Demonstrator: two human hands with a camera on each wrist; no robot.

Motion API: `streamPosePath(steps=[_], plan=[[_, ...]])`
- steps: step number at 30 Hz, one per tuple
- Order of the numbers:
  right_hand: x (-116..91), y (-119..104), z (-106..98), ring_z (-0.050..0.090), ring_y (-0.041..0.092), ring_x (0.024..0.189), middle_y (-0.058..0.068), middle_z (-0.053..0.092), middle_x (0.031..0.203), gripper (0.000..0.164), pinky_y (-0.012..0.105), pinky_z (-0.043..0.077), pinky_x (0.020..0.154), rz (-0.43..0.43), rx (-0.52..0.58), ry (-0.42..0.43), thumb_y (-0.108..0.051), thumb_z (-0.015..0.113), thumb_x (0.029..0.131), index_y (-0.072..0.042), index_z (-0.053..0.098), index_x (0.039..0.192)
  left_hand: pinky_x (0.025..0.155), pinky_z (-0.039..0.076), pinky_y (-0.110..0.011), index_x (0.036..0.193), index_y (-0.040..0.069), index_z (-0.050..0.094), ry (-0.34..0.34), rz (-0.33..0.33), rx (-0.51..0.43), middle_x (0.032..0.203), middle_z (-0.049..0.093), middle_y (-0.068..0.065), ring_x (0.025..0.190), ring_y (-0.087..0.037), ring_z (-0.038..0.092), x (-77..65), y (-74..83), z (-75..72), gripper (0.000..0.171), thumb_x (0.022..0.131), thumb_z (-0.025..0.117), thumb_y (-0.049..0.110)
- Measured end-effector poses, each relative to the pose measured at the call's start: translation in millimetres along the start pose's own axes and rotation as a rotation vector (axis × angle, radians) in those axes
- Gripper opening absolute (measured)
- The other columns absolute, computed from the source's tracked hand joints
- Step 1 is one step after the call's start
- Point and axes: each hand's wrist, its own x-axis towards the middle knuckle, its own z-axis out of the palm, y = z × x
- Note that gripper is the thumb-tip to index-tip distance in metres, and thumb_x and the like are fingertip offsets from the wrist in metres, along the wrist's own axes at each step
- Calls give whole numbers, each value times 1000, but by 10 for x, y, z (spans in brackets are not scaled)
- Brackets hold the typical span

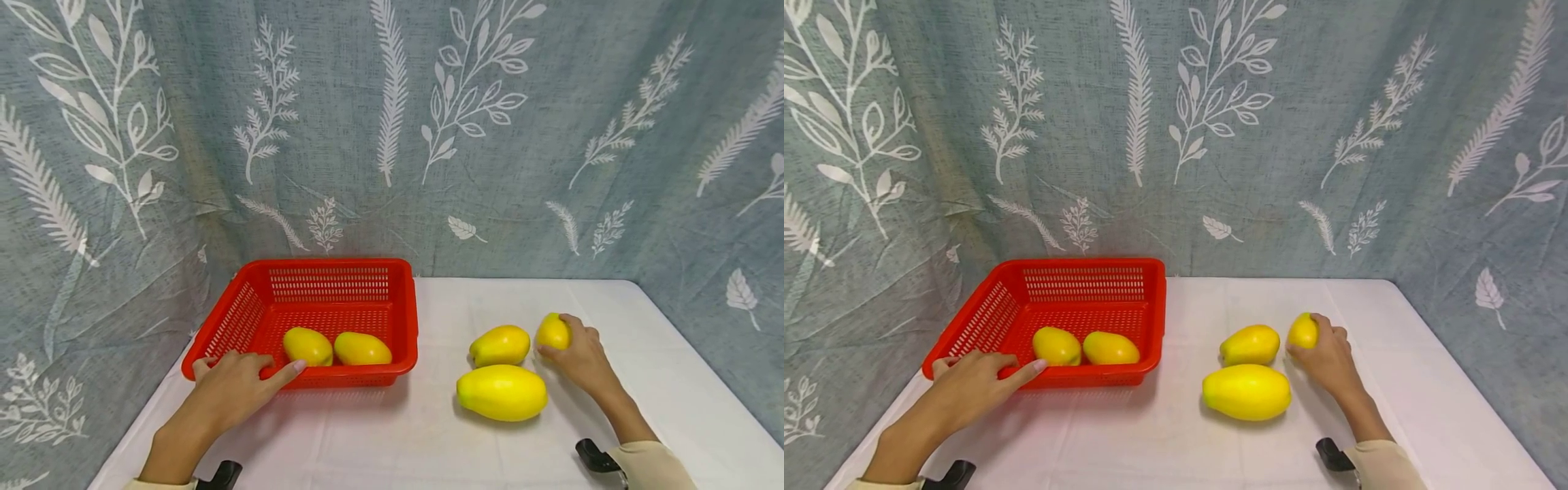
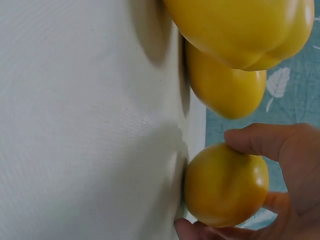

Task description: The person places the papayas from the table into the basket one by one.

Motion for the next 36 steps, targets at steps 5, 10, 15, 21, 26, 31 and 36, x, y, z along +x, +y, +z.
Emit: streamPosePath(steps=[5,10,15,21,26,31,36], plan=[[6,12,-6,47,54,119,44,40,136,84,67,42,96,-30,9,-1,-20,73,92,10,28,157,78,29,-56,116,4,78,9,4,-1,100,75,-7,96,-29,65,2,10,-8,87,94,50,83],[3,33,5,48,54,119,44,43,136,84,67,43,96,-47,13,14,-22,75,93,10,29,156,78,29,-56,112,5,78,18,7,-2,95,74,-5,95,-28,66,-2,15,-10,85,94,50,83],[-7,67,21,51,55,119,45,45,137,82,66,44,95,-38,28,38,-24,75,95,11,31,155,81,30,-60,110,6,79,19,13,0,96,75,-5,96,-29,67,-4,18,-6,83,94,51,83],[-17,65,6,51,53,115,44,44,135,81,63,45,92,-25,33,37,-24,74,96,11,31,154,79,30,-57,112,6,79,25,13,-1,98,76,-6,96,-29,67,-9,20,-8,84,94,50,83],[-52,40,-65,51,52,114,43,42,136,81,61,46,91,-8,49,30,-26,73,98,9,29,156,78,27,-55,100,12,78,15,10,-3,80,66,1,89,-23,64,-13,21,-13,77,95,49,83],[-78,-15,-149,52,52,114,43,42,138,81,61,47,89,-27,52,47,-28,71,99,8,28,158,77,27,-54,93,15,75,16,11,0,75,61,2,86,-22,64,-12,19,-8,73,95,48,83],[-92,-134,-213,54,48,109,42,43,137,82,53,49,81,-64,55,61,-34,70,101,5,28,159,78,28,-56,105,9,79,27,14,5,90,72,-2,93,-27,67,-13,10,-5,80,94,49,83]])
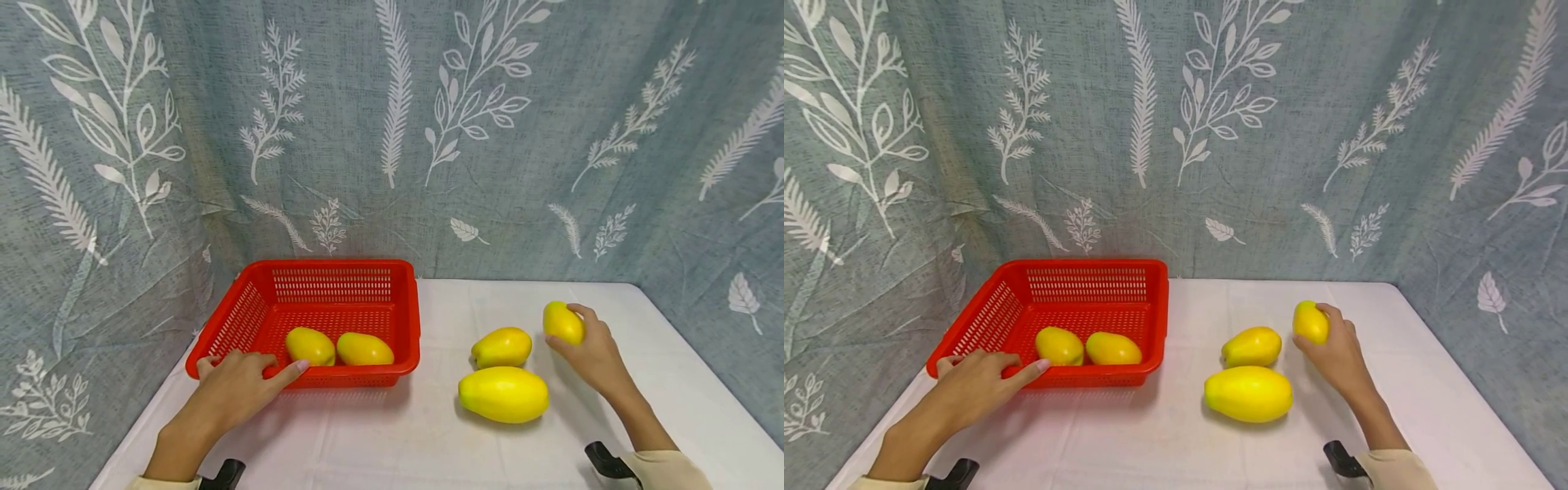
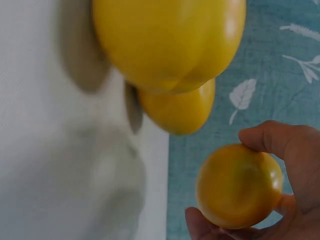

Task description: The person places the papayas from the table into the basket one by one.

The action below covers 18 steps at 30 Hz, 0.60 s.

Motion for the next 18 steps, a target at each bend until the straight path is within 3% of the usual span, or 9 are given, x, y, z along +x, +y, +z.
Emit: streamPosePath(steps=[9,18], plan=[[-20,-394,-3,57,40,106,35,45,140,82,38,49,76,-76,62,-6,-36,71,100,-2,29,163,78,29,-56,111,7,79,0,-1,-4,97,75,-6,96,-28,67,-5,-5,7,83,94,50,83],[2,-783,103,59,36,108,28,45,144,80,40,53,82,-156,150,-58,-35,71,99,-8,31,164,78,29,-57,110,7,78,2,-2,-4,95,73,-4,96,-28,66,6,-2,-1,83,94,50,83]])
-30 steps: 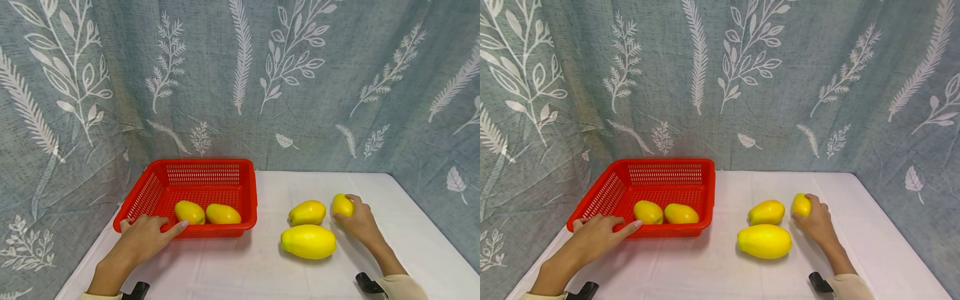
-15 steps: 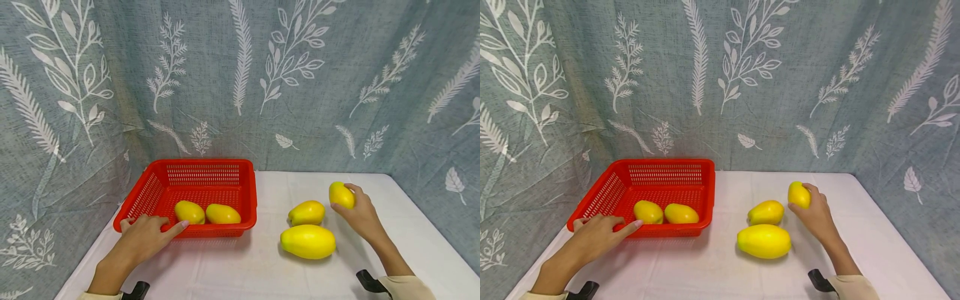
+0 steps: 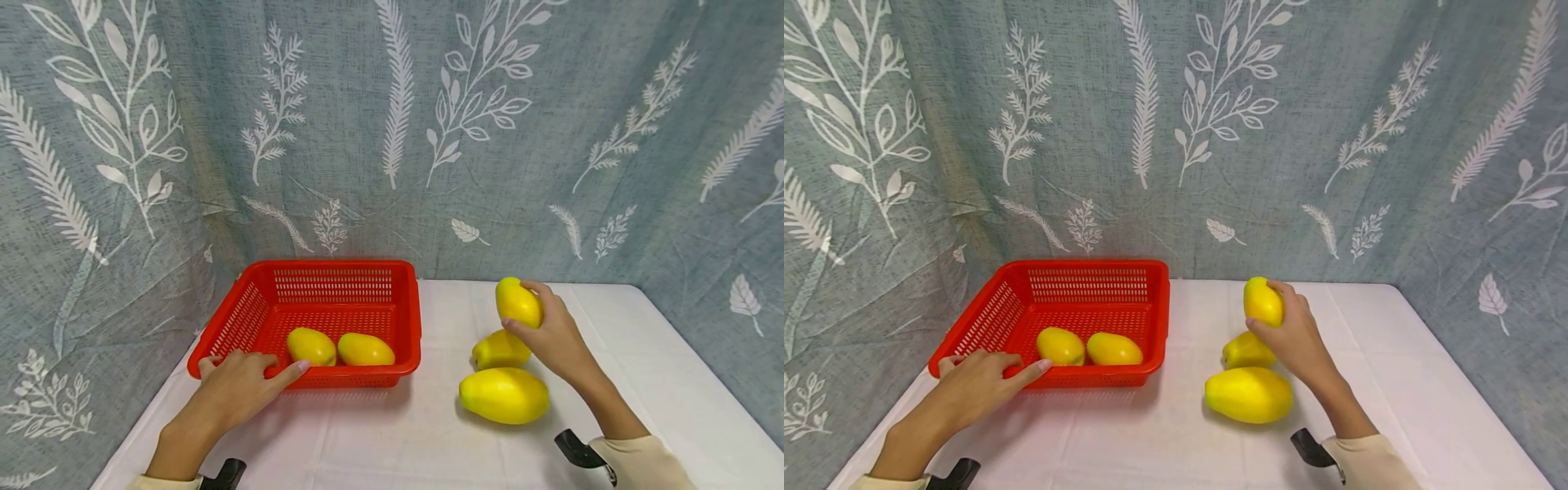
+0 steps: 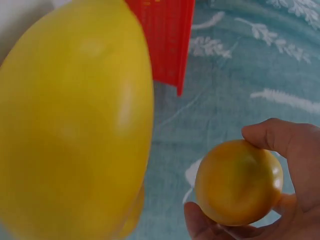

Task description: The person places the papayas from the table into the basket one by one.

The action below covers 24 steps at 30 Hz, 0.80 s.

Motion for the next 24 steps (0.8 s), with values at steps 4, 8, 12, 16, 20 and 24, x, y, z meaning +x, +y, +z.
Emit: streamPosePath(steps=[4,8,12,16,20,24], plan=[[46,-136,98,59,36,109,26,45,146,79,40,53,83,-11,16,-22,-36,71,99,-10,32,163,77,28,-56,107,9,79,4,3,-2,90,72,-2,93,-25,66,-1,2,2,81,94,50,83],[93,-274,211,59,35,109,24,48,144,77,41,53,83,-48,17,-37,-37,72,99,-12,35,162,77,29,-56,109,8,79,10,6,-3,95,74,-3,95,-27,67,-2,-1,6,82,94,50,83],[156,-399,359,59,35,110,20,52,144,75,42,53,85,-111,23,-49,-34,73,97,-13,38,161,78,29,-58,109,8,79,13,7,-2,95,74,-4,96,-27,67,7,0,11,83,93,50,84],[218,-561,512,59,33,110,16,54,144,74,43,54,86,-159,40,-80,-31,74,96,-13,40,160,78,30,-59,110,7,79,20,9,-2,97,74,-4,96,-28,67,16,3,22,84,93,50,84],[250,-750,645,58,31,109,14,53,144,72,41,55,84,-186,45,-120,-29,73,95,-15,41,159,78,30,-58,109,7,79,23,10,-5,96,74,-4,96,-28,67,18,-1,34,83,93,50,83],[262,-922,783,58,29,108,11,52,145,71,39,55,84,-201,70,-173,-28,74,95,-15,43,157,78,29,-57,114,6,79,12,-3,-1,103,76,-9,99,-30,67,-7,-17,34,85,93,50,84]])
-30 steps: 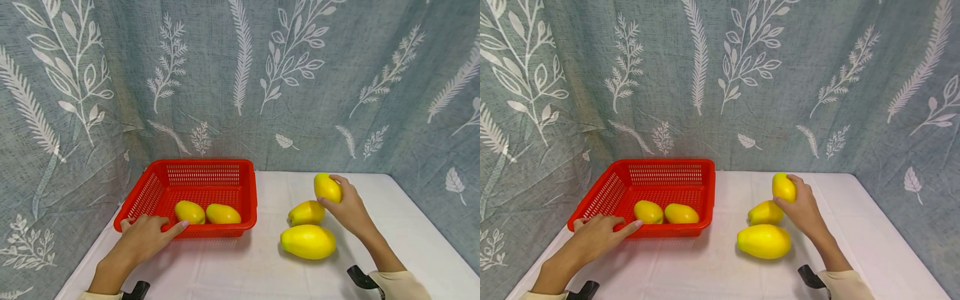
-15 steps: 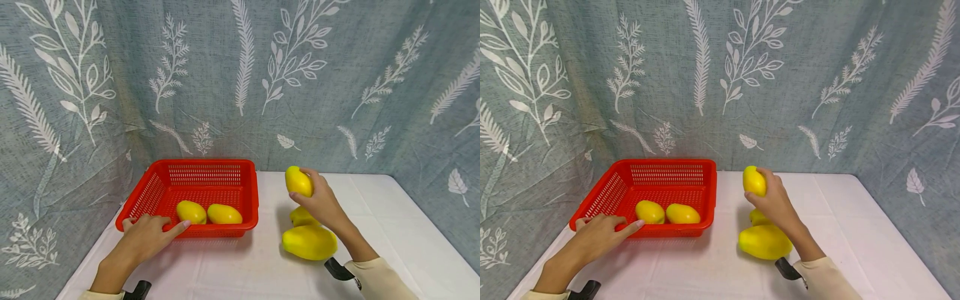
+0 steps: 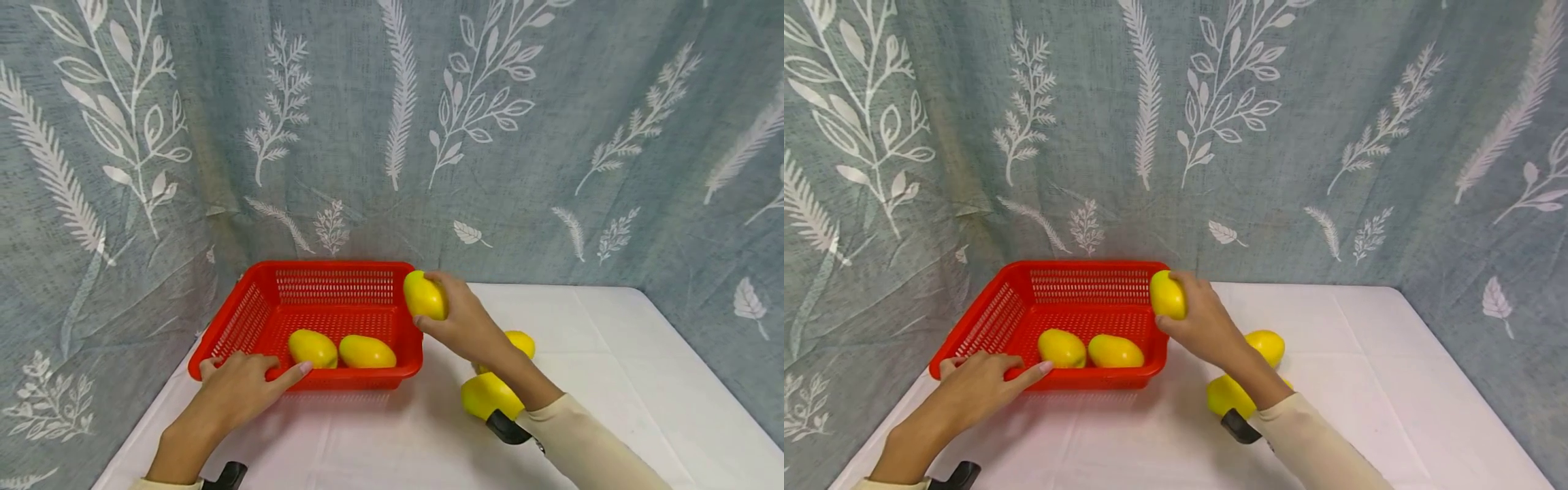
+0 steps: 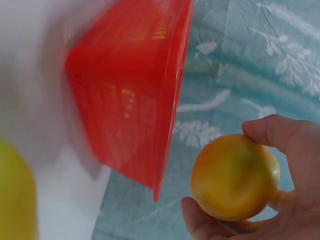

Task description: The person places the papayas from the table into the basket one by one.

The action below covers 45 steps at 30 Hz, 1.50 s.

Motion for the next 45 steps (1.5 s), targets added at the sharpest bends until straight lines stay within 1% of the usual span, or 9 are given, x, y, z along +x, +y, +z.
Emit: streamPosePath(steps=[7,12,17,23,26,29,34,41,45], plan=[[101,-144,217,59,25,100,11,55,134,67,36,55,79,-38,-19,-44,-27,74,95,-16,46,155,79,29,-57,123,2,76,-11,-2,-3,118,75,-17,110,-38,66,-23,4,-19,91,94,48,84],[222,-168,377,60,23,97,10,58,127,65,38,55,81,-47,-61,-82,-28,72,95,-15,46,154,79,28,-57,100,12,78,-5,3,-5,90,72,-4,96,-29,66,-4,19,-23,77,94,49,83],[347,-169,516,58,20,100,6,63,115,65,50,38,90,-65,-161,-120,-33,70,95,-15,46,153,79,28,-56,85,19,72,-12,1,-4,74,61,4,87,-22,63,-1,21,-14,68,95,49,82],[447,-129,635,59,22,103,7,63,113,64,62,25,102,-52,-237,-152,-33,69,96,-15,45,153,78,27,-55,97,14,78,-2,-1,-7,86,70,1,93,-25,66,-3,24,-10,74,94,49,83],[482,-104,682,60,23,107,8,63,116,67,66,21,107,-39,-266,-179,-34,70,96,-15,44,155,78,27,-55,96,14,77,-1,0,-5,84,68,1,93,-25,66,-2,25,-12,74,94,49,83],[517,-79,725,61,25,112,9,63,119,70,66,20,109,-30,-300,-200,-35,71,96,-14,43,156,78,27,-54,95,15,77,1,1,-4,83,68,1,92,-25,66,-1,23,-10,74,95,49,83],[572,-71,783,60,27,121,9,65,122,69,69,18,114,-40,-388,-205,-35,73,95,-14,43,155,77,28,-54,110,8,80,10,2,-4,101,76,-6,97,-28,67,2,6,-7,82,94,50,83],[651,-121,836,63,28,115,10,64,115,67,69,12,120,-17,-531,-229,-36,74,95,-14,45,152,78,29,-56,117,6,79,5,5,-8,110,77,-10,103,-32,69,4,-7,-1,86,94,49,83],[688,-131,880,65,29,115,10,65,117,70,69,12,120,16,-611,-245,-38,73,96,-15,44,155,80,30,-57,111,8,79,1,6,-7,104,77,-7,101,-31,68,2,-1,3,82,94,49,83]])
